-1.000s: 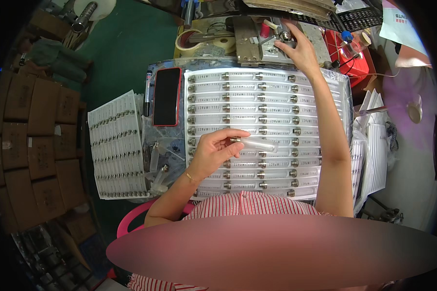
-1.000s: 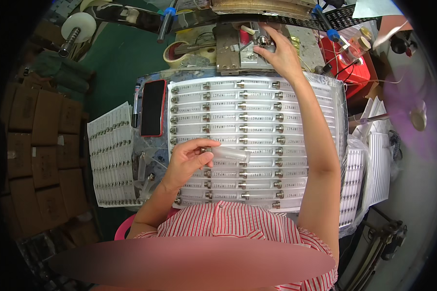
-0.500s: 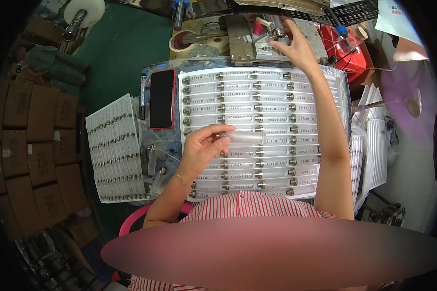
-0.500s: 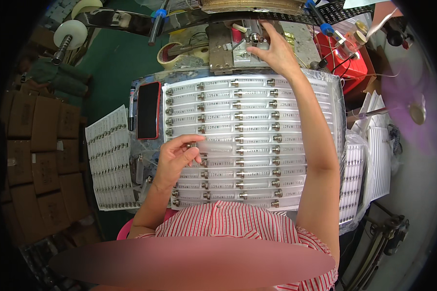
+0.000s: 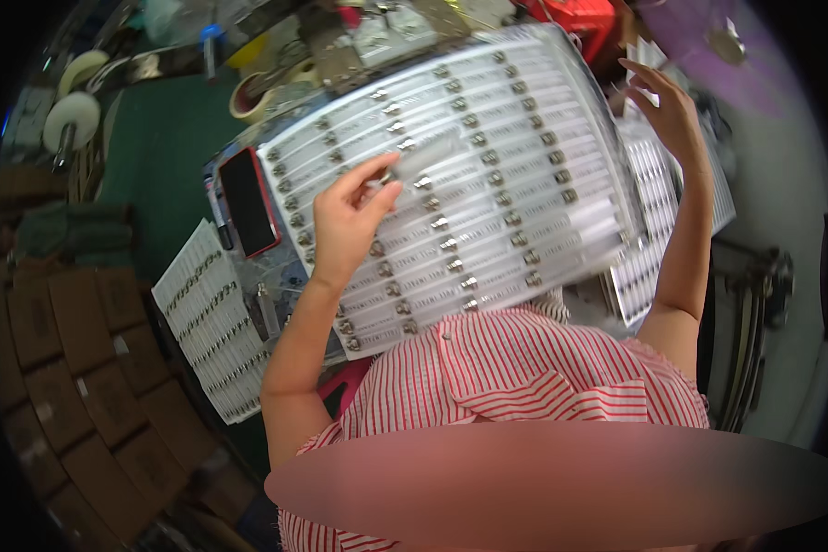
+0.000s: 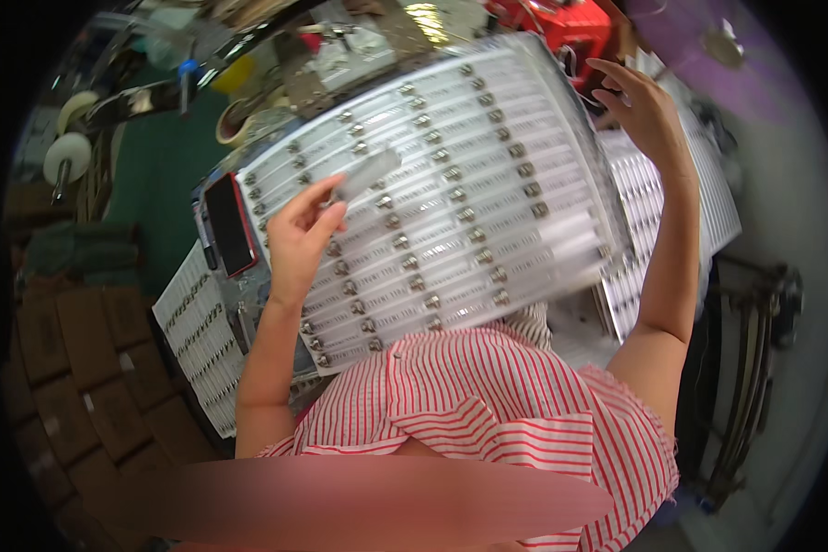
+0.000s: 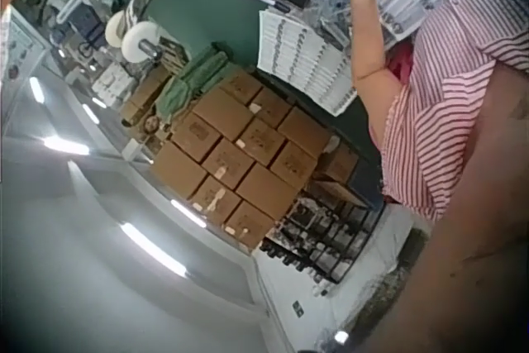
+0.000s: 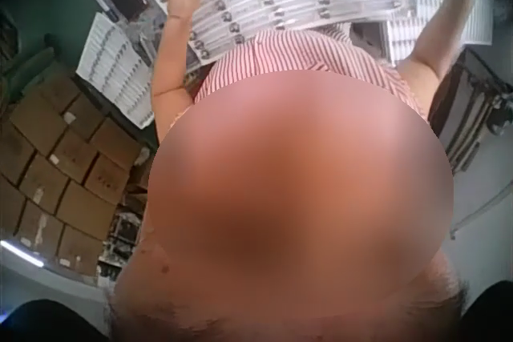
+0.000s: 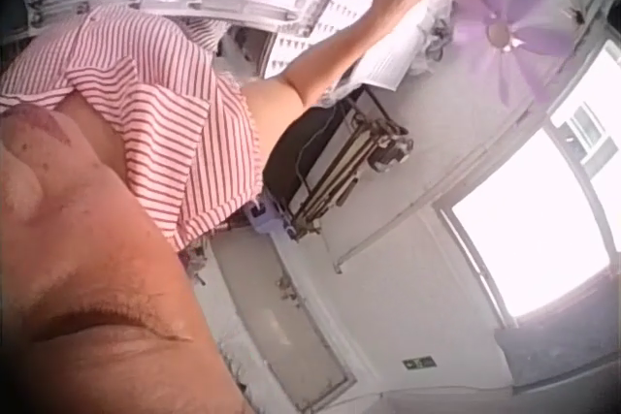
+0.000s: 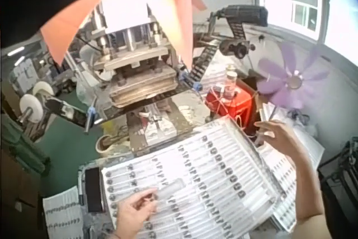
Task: Assembling or sorting electronic components into a multi-slot tray at a workbench.
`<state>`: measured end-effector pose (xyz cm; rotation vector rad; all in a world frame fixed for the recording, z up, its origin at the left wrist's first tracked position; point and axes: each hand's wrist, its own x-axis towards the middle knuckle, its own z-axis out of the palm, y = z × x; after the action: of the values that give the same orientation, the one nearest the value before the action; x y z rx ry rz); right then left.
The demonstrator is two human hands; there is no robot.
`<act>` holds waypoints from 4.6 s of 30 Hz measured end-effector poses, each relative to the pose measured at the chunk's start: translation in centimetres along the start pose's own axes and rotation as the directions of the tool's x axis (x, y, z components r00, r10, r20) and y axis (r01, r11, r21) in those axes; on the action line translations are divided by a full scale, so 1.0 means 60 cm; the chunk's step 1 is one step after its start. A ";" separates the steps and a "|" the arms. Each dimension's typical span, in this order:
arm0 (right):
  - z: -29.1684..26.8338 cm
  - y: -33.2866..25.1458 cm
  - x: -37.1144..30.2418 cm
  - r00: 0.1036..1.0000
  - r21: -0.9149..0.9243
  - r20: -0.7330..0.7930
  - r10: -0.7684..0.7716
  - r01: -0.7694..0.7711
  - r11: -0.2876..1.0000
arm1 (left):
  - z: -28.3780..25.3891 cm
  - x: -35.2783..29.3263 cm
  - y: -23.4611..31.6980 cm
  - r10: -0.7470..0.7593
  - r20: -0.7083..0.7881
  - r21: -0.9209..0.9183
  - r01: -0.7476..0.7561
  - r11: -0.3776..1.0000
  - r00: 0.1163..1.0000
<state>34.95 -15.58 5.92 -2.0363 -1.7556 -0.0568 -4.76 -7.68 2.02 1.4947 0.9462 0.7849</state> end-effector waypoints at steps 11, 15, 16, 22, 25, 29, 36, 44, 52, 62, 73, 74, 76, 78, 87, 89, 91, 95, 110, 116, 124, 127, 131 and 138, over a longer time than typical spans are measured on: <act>0.071 0.001 -0.357 0.986 -0.058 0.167 0.008 0.002 0.998 | 0.346 0.024 -0.090 0.546 0.447 0.295 -0.694 0.657 0.708; 0.051 -0.060 -0.345 0.984 -0.019 0.164 0.077 -0.075 0.997 | 0.358 0.045 -0.101 0.586 0.542 0.367 -0.797 0.479 0.602; 0.045 -0.069 -0.341 0.982 0.004 0.184 0.051 -0.053 0.999 | 0.367 0.017 -0.115 0.672 0.520 0.374 -0.847 0.376 0.528; 0.001 -0.036 -0.295 0.972 0.112 0.233 0.004 -0.031 0.993 | 0.234 -0.007 -0.014 0.711 0.509 0.403 -0.864 0.301 0.485; -0.010 0.018 -0.295 0.911 0.339 0.191 0.366 -0.411 0.846 | 0.083 -0.008 0.002 0.657 0.428 0.515 -0.765 0.387 0.621; 0.012 0.082 -0.235 0.937 0.617 0.056 0.345 -0.304 0.726 | -0.066 -0.007 0.000 0.653 0.009 0.688 -0.479 0.545 0.757; 0.062 -0.055 0.014 0.977 0.615 0.022 0.210 -0.178 0.768 | -0.055 0.214 0.012 0.777 0.167 0.829 -0.513 0.222 0.607; 0.182 -0.190 0.225 0.933 0.452 -0.332 -0.138 0.286 0.845 | 0.014 0.274 0.041 0.821 0.403 0.805 -0.583 -0.109 0.404; 0.266 -0.287 0.272 0.847 0.130 -0.345 -0.405 0.471 0.873 | -0.045 -0.005 -0.024 0.671 0.212 0.661 -0.610 0.437 0.710; 0.238 -0.269 0.309 0.940 0.437 0.146 -0.309 0.219 0.872 | -0.087 -0.054 -0.002 0.411 -0.239 0.543 -0.230 0.808 0.880; 0.263 -0.268 0.290 0.989 0.441 0.003 -0.150 0.133 0.888 | -0.243 -0.118 0.043 0.670 -0.738 0.674 0.046 0.737 0.081; 0.266 -0.264 0.292 0.966 0.401 -0.074 -0.246 0.255 0.880 | -0.240 -0.122 0.042 0.746 -0.659 0.752 0.048 0.658 0.100; 0.259 -0.266 0.296 0.957 0.408 -0.088 -0.277 0.289 0.866 | -0.205 -0.115 0.015 0.789 -0.525 0.830 -0.012 0.557 0.320; 0.250 -0.278 0.286 0.985 0.436 0.059 -0.161 0.119 0.892 | -0.164 -0.107 0.007 0.729 -0.448 0.813 -0.103 0.573 0.518; 0.248 -0.261 0.298 0.958 0.445 0.078 -0.275 0.213 0.870 | -0.115 -0.066 0.022 0.678 -0.347 0.707 -0.295 0.643 0.648; 0.246 -0.263 0.300 0.957 0.439 0.062 -0.283 0.229 0.869 | -0.112 -0.063 0.017 0.665 -0.356 0.694 -0.291 0.659 0.657; 0.244 -0.264 0.300 0.951 0.439 0.057 -0.303 0.249 0.863 | -0.109 -0.060 0.014 0.661 -0.355 0.689 -0.293 0.663 0.662; 0.240 -0.264 0.305 0.948 0.426 0.091 -0.305 0.240 0.872 | -0.108 -0.057 0.012 0.651 -0.348 0.685 -0.291 0.668 0.675; 0.236 -0.266 0.304 0.951 0.435 0.160 -0.266 0.174 0.884 | -0.104 -0.044 0.013 0.615 -0.317 0.643 -0.313 0.699 0.722; 0.238 -0.265 0.307 0.948 0.425 0.150 -0.281 0.195 0.884 | -0.105 -0.043 0.009 0.622 -0.321 0.633 -0.327 0.702 0.714; 0.224 -0.248 0.309 0.954 0.421 0.209 -0.214 0.109 0.900 | -0.107 -0.035 0.008 0.547 -0.349 0.550 -0.306 0.777 0.761; 0.208 -0.207 0.285 0.939 0.494 0.125 -0.320 0.221 0.841 | -0.121 -0.059 -0.006 0.448 -0.425 0.371 -0.300 0.879 0.787; 0.163 -0.060 0.191 0.921 0.256 0.230 -0.316 0.256 0.932 | -0.128 -0.070 0.010 0.124 -0.487 -0.094 -0.193 0.977 0.865; 0.073 0.129 -0.024 0.970 0.192 0.199 0.139 -0.178 0.965 | -0.095 -0.039 0.010 0.108 -0.254 -0.221 -0.166 0.961 0.961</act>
<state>40.91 -16.04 -0.83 -2.0724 -1.6173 0.3617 -10.77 -7.18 3.47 1.2815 0.8934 1.1616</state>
